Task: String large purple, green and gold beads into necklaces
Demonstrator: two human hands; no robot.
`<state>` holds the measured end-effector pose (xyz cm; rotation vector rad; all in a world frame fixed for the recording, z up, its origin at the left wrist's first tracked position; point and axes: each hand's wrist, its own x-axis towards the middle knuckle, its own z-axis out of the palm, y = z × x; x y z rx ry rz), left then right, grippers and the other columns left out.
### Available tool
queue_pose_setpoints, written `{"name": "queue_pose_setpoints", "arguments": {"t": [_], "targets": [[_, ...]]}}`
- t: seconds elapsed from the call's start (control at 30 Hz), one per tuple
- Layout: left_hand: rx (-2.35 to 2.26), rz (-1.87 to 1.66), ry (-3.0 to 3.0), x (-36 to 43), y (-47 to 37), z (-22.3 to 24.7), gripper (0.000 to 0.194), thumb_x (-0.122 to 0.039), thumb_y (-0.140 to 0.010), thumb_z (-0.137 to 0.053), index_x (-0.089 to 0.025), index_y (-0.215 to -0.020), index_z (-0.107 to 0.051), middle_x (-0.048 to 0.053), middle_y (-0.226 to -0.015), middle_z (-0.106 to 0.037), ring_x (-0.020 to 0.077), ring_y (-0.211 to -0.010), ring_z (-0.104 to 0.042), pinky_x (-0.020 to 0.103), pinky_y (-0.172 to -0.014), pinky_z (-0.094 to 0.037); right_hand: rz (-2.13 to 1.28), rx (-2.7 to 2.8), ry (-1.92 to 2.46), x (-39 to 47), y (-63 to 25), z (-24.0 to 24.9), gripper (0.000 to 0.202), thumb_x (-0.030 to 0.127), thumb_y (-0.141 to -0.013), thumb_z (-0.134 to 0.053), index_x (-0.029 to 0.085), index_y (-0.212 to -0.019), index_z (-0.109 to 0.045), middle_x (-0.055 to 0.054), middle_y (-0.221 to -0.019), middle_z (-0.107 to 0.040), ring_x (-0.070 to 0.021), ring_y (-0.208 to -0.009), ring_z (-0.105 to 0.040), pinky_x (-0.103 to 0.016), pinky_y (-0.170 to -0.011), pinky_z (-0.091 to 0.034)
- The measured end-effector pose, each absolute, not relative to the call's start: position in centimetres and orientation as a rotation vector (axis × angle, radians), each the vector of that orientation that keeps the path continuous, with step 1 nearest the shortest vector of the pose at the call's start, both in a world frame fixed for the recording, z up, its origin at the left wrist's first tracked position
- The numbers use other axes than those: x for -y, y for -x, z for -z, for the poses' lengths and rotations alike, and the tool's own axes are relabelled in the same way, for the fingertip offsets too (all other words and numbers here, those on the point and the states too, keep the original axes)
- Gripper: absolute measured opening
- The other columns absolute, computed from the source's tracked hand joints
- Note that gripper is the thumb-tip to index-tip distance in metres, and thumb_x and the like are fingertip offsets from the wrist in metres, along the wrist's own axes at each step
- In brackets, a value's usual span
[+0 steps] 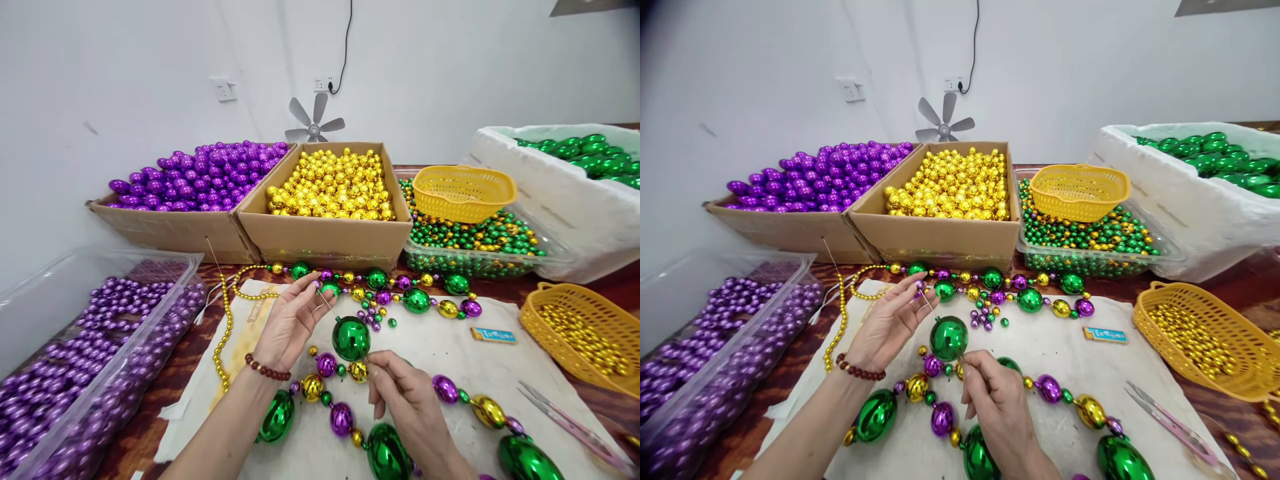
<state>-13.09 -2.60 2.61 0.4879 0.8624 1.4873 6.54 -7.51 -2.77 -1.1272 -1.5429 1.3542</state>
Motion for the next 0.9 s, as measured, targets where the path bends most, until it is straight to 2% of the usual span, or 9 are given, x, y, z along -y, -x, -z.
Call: {"name": "queue_pose_setpoints", "arguments": {"t": [0.2,0.33,0.47,0.63,0.7,0.77,0.9], "targets": [[-0.933,-1.558,-0.558,2.9,11.8,-2.4,0.031,-0.017,-0.080,-0.070,-0.015,-0.110,-0.066,0.006,-0.092,-0.070,0.0168,-0.090,-0.067,0.031,-0.090,-0.050,-1.348,1.508,1.103,6.8,-5.8,2.6,0.027,0.038,-0.094,-0.047,0.017,-0.087,-0.062,0.002,-0.057,-0.058,-0.0107,-0.045,-0.057,-0.019,-0.047,-0.044],[-0.905,-1.508,-0.530,3.5,10.2,-2.1,0.030,-0.023,-0.082,-0.068,-0.017,-0.111,-0.065,0.005,-0.093,-0.069,0.0150,-0.087,-0.065,0.024,-0.074,-0.051,-1.398,1.384,1.078,6.0,-4.9,2.4,0.025,0.041,-0.094,-0.048,0.018,-0.102,-0.055,0.001,-0.063,-0.063,-0.0133,-0.052,-0.063,-0.019,-0.045,-0.043],[-0.829,-1.561,-0.512,3.4,8.2,-2.1,0.022,-0.034,-0.087,-0.060,-0.018,-0.102,-0.065,0.004,-0.098,-0.066,0.0158,-0.089,-0.064,0.025,-0.074,-0.050,-1.446,1.303,1.091,5.7,-3.9,2.5,0.033,0.040,-0.094,-0.049,0.019,-0.119,-0.043,0.001,-0.067,-0.066,-0.0157,-0.056,-0.066,-0.020,-0.045,-0.043],[-0.940,-1.644,-0.663,1.3,7.1,-2.7,0.019,-0.036,-0.085,-0.059,-0.018,-0.090,-0.064,0.001,-0.078,-0.063,0.0138,-0.072,-0.063,0.023,-0.063,-0.048,-1.462,1.335,1.039,5.4,-4.1,1.9,0.042,0.033,-0.094,-0.050,0.024,-0.132,-0.035,0.000,-0.083,-0.069,-0.0118,-0.051,-0.064,-0.021,-0.049,-0.047],[-1.019,-1.607,-0.821,0.5,7.5,-3.2,0.019,-0.035,-0.085,-0.058,-0.017,-0.087,-0.064,0.000,-0.071,-0.061,0.0133,-0.064,-0.061,0.023,-0.058,-0.046,-1.470,1.375,1.029,4.6,-5.1,0.9,0.041,0.034,-0.092,-0.054,0.024,-0.130,-0.041,-0.001,-0.090,-0.068,-0.0097,-0.049,-0.062,-0.022,-0.048,-0.048],[-1.090,-1.486,-1.071,0.0,8.0,-3.9,0.019,-0.033,-0.086,-0.056,-0.017,-0.084,-0.066,0.000,-0.067,-0.061,0.0137,-0.062,-0.059,0.023,-0.059,-0.045,-1.394,1.373,1.050,3.2,-6.2,-0.4,0.033,0.035,-0.090,-0.058,0.022,-0.120,-0.054,0.000,-0.088,-0.067,-0.0074,-0.046,-0.057,-0.020,-0.046,-0.046],[-1.178,-1.144,-1.663,-0.2,8.3,-5.8,0.023,-0.026,-0.089,-0.050,-0.016,-0.076,-0.066,0.000,-0.069,-0.062,0.0124,-0.066,-0.054,0.023,-0.063,-0.041,-1.284,1.296,0.971,-0.2,-7.4,-3.0,0.019,0.033,-0.086,-0.064,0.017,-0.096,-0.068,0.006,-0.052,-0.056,-0.0067,-0.042,-0.048,-0.016,-0.042,-0.038]]}}
